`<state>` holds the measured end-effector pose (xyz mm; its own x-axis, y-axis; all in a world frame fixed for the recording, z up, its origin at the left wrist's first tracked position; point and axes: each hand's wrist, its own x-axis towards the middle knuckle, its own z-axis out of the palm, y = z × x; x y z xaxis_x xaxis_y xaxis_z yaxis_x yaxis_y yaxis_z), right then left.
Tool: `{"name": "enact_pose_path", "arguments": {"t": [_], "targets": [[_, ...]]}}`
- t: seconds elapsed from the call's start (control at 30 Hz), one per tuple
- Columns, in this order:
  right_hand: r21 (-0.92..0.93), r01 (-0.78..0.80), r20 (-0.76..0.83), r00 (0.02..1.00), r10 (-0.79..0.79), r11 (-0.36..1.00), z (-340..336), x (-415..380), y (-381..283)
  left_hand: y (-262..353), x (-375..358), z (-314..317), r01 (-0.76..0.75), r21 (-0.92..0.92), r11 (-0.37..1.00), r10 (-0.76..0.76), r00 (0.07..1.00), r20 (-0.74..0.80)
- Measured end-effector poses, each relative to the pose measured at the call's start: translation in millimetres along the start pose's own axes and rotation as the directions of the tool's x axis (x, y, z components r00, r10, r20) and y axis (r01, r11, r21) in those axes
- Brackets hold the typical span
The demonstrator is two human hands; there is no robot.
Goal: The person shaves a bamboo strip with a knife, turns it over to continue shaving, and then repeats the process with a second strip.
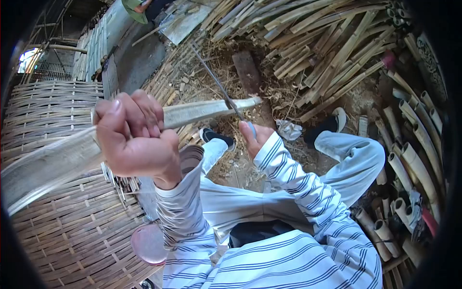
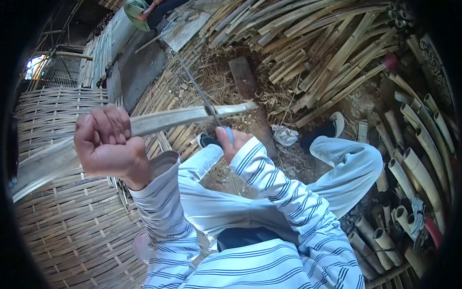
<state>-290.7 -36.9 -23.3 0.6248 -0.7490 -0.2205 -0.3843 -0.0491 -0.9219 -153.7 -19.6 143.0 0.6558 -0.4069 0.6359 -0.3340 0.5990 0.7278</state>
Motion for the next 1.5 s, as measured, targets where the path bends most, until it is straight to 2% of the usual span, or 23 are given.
{"name": "enact_pose_path", "arguments": {"t": [0.07, 0.1, 0.13, 0.2, 0.23, 0.3, 0.4, 0.5, 0.53, 0.63, 0.77, 0.83, 0.93, 1.03, 1.07, 1.1, 1.17, 1.3, 1.33, 1.37, 1.43, 1.47, 1.5], "targets": [[0.048, 0.016, 0.039, 0.999, -0.018, 0.999, -10, -2, -20, 2, -3, 1, 0.025, -0.049, 0.998, -0.023, 0.998, 0.053], [0.052, 0.037, 0.004, 0.999, -0.037, 0.998, -7, -3, -20, 4, -5, 3, 0.044, -0.068, 0.997, -0.039, 0.996, 0.077], [0.056, 0.057, -0.029, 0.998, -0.056, 0.997, -4, -8, -20, 6, -9, 11, -0.005, 0.058, 0.998, 0.003, 0.999, 0.036], [0.060, 0.095, -0.160, 0.984, -0.084, 0.994, 9, -5, -3, 6, -12, 4, 0.025, 0.024, 0.999, -0.026, 0.999, 0.047], [0.047, 0.095, -0.115, 0.989, -0.089, 0.994, 14, 4, 28, 6, -9, 3, 0.020, -0.006, 1.000, -0.020, 0.998, 0.052], [-0.053, 0.053, -0.099, 0.993, -0.058, 0.997, 16, 4, 22, 4, -2, 2, 0.007, -0.011, 1.000, -0.007, 1.000, 0.004], [0.099, 0.119, -0.101, 0.989, -0.109, 0.988, 7, -4, -11, 9, -10, 3, 0.087, 0.027, 0.996, -0.085, 0.994, -0.070], [0.114, 0.095, -0.068, 0.994, -0.088, 0.989, 5, -15, -27, 8, -12, 5, 0.027, 0.090, 0.996, -0.026, 1.000, -0.015], [0.110, 0.084, -0.062, 0.995, -0.078, 0.990, 13, -18, -19, 8, -15, 9, -0.052, 0.228, 0.972, 0.059, 0.998, -0.027], [0.093, 0.181, -0.062, 0.982, -0.176, 0.979, 13, -8, -16, 8, -5, -10, 0.078, -0.018, 0.997, -0.079, 0.995, -0.054], [0.022, 0.117, -0.055, 0.992, -0.115, 0.993, 16, -14, -34, 10, -9, -12, 0.062, 0.059, 0.996, -0.055, 0.992, -0.117], [0.126, 0.156, -0.081, 0.986, -0.147, 0.980, 14, -25, -53, 8, -7, -5, 0.068, 0.020, 0.997, -0.066, 0.992, -0.110], [0.036, 0.148, 0.041, 0.988, -0.150, 0.988, -10, -33, -83, 8, -10, 3, 0.080, 0.012, 0.997, -0.079, 0.993, -0.093], [-0.073, 0.023, -0.013, 1.000, -0.024, 0.997, 12, -18, -39, 9, -10, 4, 0.066, 0.017, 0.998, -0.065, 0.994, -0.092], [-0.123, 0.318, -0.084, 0.941, -0.329, 0.940, 18, 0, -8, 9, -10, 3, 0.067, 0.039, 0.997, -0.062, 0.990, -0.126], [0.001, -0.014, 0.026, 1.000, 0.014, 1.000, 17, 6, 7, 9, -9, 0, 0.040, 0.069, 0.997, -0.031, 0.992, -0.125], [-0.006, 0.127, -0.132, 0.983, -0.127, 0.992, 22, 2, -6, 7, -9, -1, -0.012, 0.119, 0.993, 0.028, 0.991, -0.132], [0.021, 0.046, 0.049, 0.998, -0.047, 0.999, -3, -30, -55, 7, -12, -1, 0.032, 0.059, 0.998, -0.026, 0.995, -0.095], [0.025, 0.096, 0.032, 0.995, -0.097, 0.995, -4, -32, -58, 8, -17, -2, 0.052, 0.061, 0.997, -0.045, 0.992, -0.116], [0.046, 0.039, 0.019, 0.999, -0.040, 0.998, 1, -28, -52, 9, -18, 1, 0.066, 0.058, 0.996, -0.058, 0.990, -0.129], [0.116, 0.047, -0.081, 0.996, -0.038, 0.992, 24, -8, -2, 11, -12, 4, 0.062, 0.040, 0.997, -0.056, 0.990, -0.127], [0.068, -0.051, -0.034, 0.998, 0.054, 0.996, 23, -9, -4, 11, -12, -1, 0.064, 0.041, 0.997, -0.058, 0.989, -0.133], [0.036, -0.034, -0.039, 0.999, 0.036, 0.999, 22, -8, -6, 11, -13, -4, 0.070, 0.042, 0.997, -0.063, 0.987, -0.148]]}}
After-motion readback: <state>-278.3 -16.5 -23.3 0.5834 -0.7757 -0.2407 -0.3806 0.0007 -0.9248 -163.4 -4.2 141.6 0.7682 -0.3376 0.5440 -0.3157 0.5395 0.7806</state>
